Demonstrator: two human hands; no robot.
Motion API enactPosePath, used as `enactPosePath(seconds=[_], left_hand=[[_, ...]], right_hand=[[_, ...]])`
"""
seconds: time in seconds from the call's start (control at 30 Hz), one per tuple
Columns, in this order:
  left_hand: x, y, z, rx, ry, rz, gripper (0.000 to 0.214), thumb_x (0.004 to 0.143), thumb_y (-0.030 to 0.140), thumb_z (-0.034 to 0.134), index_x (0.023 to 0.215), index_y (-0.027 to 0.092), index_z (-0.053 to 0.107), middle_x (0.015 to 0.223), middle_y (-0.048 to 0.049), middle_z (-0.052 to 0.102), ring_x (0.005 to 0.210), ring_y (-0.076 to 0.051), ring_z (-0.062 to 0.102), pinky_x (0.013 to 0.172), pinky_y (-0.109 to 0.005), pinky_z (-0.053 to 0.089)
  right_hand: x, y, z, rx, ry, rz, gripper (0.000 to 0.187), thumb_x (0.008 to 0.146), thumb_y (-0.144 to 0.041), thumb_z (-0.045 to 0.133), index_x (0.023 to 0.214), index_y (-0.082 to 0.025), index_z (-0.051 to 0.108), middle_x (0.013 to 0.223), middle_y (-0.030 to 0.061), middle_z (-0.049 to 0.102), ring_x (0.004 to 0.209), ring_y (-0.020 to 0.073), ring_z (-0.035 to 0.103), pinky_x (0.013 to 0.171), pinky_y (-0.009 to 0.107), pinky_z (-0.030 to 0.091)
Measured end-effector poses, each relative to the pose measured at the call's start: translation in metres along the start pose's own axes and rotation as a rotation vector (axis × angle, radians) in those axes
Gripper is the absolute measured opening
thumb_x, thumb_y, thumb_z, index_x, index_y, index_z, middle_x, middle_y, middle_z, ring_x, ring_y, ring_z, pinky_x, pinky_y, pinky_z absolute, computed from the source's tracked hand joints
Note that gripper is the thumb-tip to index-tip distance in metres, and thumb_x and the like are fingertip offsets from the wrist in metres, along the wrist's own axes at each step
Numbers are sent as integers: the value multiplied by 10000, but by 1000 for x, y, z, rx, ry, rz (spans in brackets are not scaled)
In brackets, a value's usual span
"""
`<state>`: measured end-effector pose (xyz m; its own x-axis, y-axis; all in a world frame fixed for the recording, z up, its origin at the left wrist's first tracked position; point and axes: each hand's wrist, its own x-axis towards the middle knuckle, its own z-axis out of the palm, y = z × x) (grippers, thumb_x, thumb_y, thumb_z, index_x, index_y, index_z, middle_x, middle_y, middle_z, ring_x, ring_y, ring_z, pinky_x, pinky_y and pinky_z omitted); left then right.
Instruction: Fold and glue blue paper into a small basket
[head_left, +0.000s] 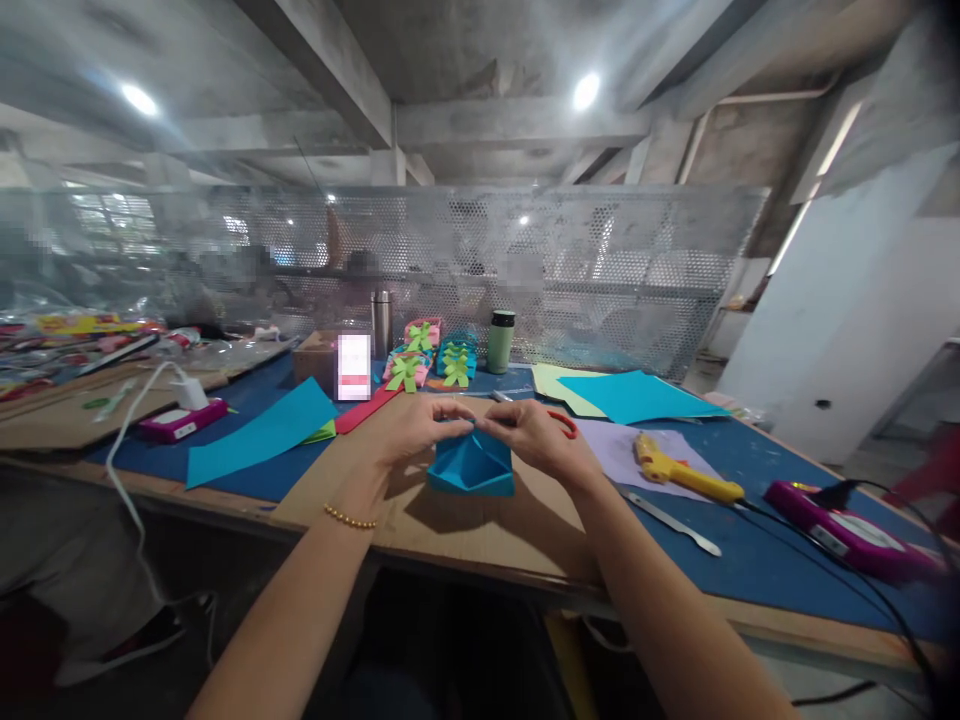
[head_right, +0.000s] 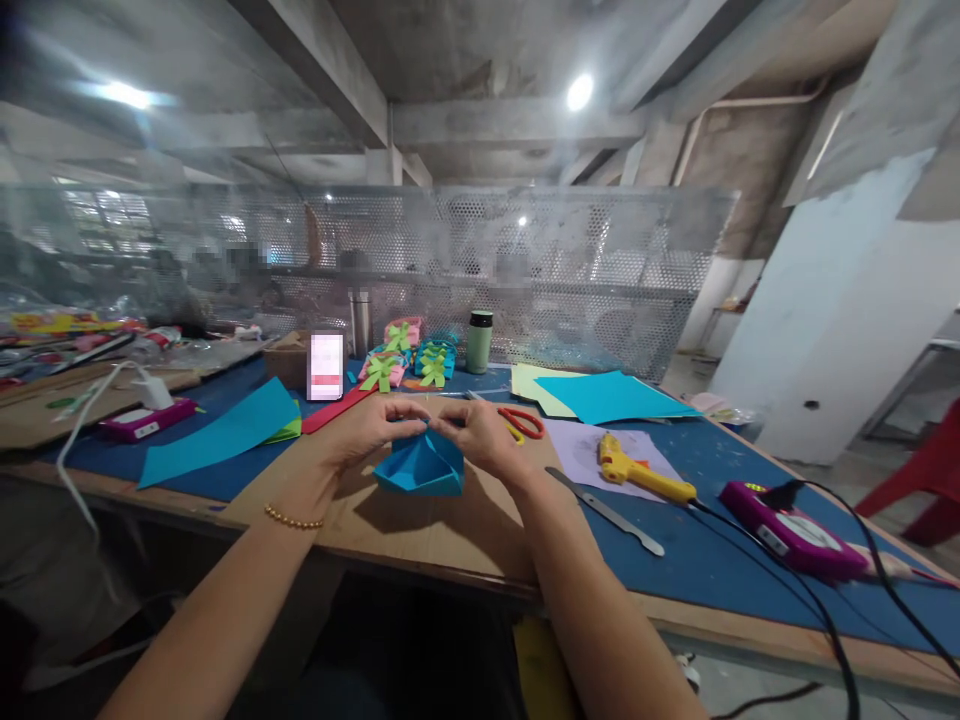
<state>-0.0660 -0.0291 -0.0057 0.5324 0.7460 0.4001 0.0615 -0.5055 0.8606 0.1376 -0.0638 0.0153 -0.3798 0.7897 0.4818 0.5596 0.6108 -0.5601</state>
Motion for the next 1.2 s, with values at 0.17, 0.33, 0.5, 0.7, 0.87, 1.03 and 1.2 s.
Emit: enactPosePath(seconds=[0.17, 0.33, 0.5, 0.7, 0.87, 1.03, 1.2], left_hand=[[4, -13, -4, -62, 148, 19, 253, 755, 385, 754, 853, 154, 727, 759, -39, 680, 686, -148, 589, 626, -268, 456], [2, -3, 3, 43, 102, 77, 216, 759, 356, 731, 767, 140, 728, 704, -25, 652, 648, -137, 550, 583, -253, 419], [1, 7, 8, 50, 60, 69, 229, 770, 361, 732, 789, 133, 736, 710, -30, 661, 640, -137, 549, 578, -256, 412], [7, -8, -1, -185, 162, 111, 460, 838, 573, 645, 893, 124, 729, 712, -51, 659, 641, -151, 572, 619, -285, 454], [4, -12, -5, -253, 124, 86, 358, 832, 489, 697, 831, 133, 729, 704, -33, 635, 666, -140, 568, 655, -266, 442], [4, -15, -7, -287, 99, 64, 368, 776, 409, 764, 999, 117, 749, 783, -54, 673, 689, -144, 577, 692, -277, 452], [4, -11, -6, -278, 75, 66, 335, 774, 387, 765, 963, 110, 754, 798, -69, 697, 681, -144, 590, 680, -279, 460]], right_hand=[[1, 3, -4, 8, 106, -8, 391, 847, -447, 572, 566, -174, 555, 574, -20, 475, 565, 107, 383, 532, 240, 281], [-1, 7, -3, 0, -33, 21, 279, 861, -383, 578, 708, -172, 677, 635, -11, 570, 599, 120, 453, 549, 233, 325], [-1, 5, -2, -76, -16, -24, 231, 860, -312, 577, 711, -175, 688, 647, -6, 603, 616, 130, 491, 566, 238, 345], [-2, 5, -15, -61, 224, -94, 202, 865, -345, 615, 790, -199, 732, 733, 14, 696, 668, 167, 589, 642, 276, 424], [-2, 8, -20, -118, 421, -191, 196, 869, -355, 633, 802, -214, 751, 785, 32, 747, 713, 189, 637, 700, 300, 462], [0, 11, -21, -196, 558, -307, 156, 873, -298, 644, 802, -221, 759, 748, 20, 751, 681, 176, 645, 725, 303, 465], [0, 15, -22, -177, 605, -286, 146, 874, -287, 643, 819, -220, 761, 771, 21, 757, 703, 184, 663, 731, 304, 484]])
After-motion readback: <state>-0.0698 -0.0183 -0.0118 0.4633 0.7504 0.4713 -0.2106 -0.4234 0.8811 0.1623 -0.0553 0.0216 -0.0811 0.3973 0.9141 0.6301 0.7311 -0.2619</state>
